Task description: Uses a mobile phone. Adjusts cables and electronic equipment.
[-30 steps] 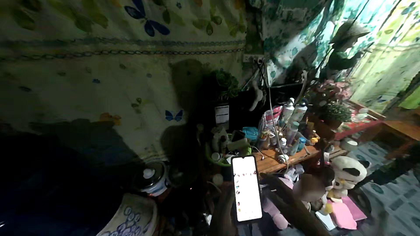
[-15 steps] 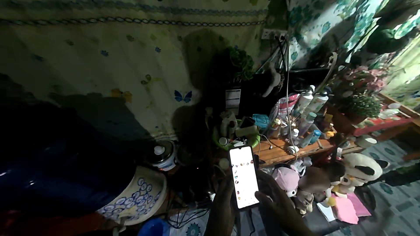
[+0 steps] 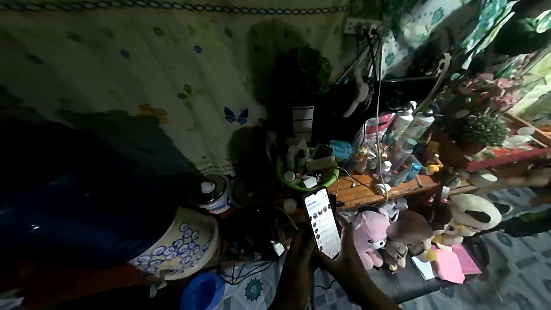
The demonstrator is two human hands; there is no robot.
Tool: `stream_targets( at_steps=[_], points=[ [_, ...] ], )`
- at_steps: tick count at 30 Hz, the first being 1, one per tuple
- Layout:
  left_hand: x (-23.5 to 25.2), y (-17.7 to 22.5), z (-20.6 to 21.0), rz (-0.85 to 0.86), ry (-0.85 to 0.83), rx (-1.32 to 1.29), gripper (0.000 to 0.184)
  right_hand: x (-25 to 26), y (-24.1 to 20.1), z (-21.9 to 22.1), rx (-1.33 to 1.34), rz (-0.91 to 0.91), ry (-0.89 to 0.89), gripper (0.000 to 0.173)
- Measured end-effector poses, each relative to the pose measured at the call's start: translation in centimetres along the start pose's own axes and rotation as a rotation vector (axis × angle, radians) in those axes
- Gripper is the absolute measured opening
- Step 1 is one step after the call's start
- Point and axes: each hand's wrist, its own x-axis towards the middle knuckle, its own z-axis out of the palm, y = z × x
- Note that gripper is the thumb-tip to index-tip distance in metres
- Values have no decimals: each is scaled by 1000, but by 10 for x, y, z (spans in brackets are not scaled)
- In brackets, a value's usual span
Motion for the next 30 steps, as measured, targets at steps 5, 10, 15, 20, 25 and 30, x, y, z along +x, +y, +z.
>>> stream_targets(
  at_steps=[5,10,15,20,25,30],
  points=[
    [-2,-8,5,0,-11,51,41,0,8,3,51,21,46,106],
    [0,-16,0,76,-122,219,44,9,33,-13,58,109,101,108],
    [6,-11,-34,108,3,252,50,45,81,-60,-8,253,188,112],
    [-12,-18,-110,41,210,328,51,91,127,-109,-295,367,48,105],
    [-48,-38,-179,-77,452,308,48,132,139,-114,-636,474,-145,100],
    [-77,-51,-213,-87,555,292,48,158,142,-98,-784,425,-192,90]
  ],
)
